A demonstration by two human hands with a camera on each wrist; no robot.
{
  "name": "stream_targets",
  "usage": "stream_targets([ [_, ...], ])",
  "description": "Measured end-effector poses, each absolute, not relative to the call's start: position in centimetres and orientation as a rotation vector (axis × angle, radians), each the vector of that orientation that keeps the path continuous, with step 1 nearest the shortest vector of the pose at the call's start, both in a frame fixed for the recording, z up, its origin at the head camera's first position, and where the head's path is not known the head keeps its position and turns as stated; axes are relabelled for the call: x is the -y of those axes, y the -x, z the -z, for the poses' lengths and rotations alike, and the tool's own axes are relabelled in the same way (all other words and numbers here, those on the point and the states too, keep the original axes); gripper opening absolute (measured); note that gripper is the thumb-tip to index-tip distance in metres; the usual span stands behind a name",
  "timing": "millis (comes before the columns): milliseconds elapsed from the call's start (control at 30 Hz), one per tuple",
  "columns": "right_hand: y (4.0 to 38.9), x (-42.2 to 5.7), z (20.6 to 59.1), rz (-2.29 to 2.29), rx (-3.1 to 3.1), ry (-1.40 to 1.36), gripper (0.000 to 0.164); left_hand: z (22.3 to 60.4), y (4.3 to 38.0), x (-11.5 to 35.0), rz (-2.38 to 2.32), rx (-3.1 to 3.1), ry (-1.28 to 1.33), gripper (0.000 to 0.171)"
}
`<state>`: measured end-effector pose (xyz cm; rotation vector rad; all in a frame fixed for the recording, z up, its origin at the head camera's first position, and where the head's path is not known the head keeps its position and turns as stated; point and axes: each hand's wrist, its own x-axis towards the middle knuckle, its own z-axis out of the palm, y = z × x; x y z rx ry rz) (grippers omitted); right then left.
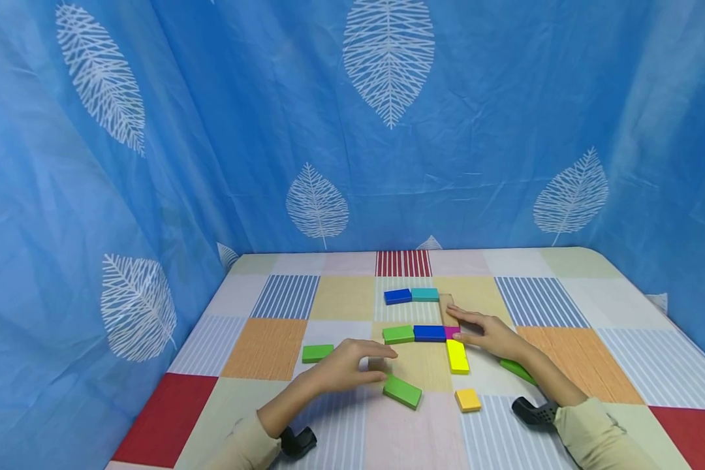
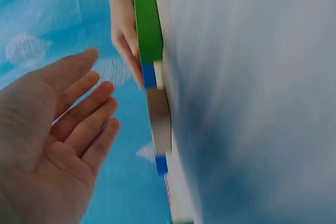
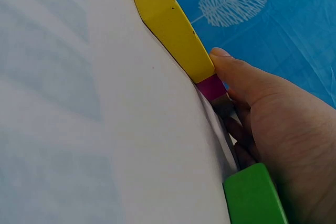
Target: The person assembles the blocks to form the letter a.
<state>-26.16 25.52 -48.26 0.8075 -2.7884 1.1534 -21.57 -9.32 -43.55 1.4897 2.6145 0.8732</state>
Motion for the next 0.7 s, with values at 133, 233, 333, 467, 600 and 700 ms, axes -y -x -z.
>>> stream_targets([
  [133,26.1,-25.6,48.3,-1.149,2.785,-0.816,0.06,43.4,22.2,11.1,-0.958,-2.729,-1.409,0.036],
  [233,26.1,-25.7,48.3,-1.151,2.781,-0.822,0.06,43.5,22.7,12.8,-0.993,-2.804,-1.323,0.038],
  [333,26.1,-25.7,48.3,-1.146,2.78,-0.825,0.061,44.0,23.3,14.6,-1.032,-2.843,-1.225,0.04],
  [467,26.1,-25.6,48.2,-1.149,2.78,-0.829,0.06,44.6,24.0,16.8,-1.102,-2.838,-1.126,0.045],
  [600,26.1,-25.6,48.2,-1.146,2.78,-0.834,0.06,45.2,24.5,18.3,-1.076,-2.837,-1.098,0.049],
  [700,26.1,-25.6,48.2,-1.141,2.78,-0.832,0.06,45.6,24.7,19.0,-0.994,-2.83,-1.099,0.054],
])
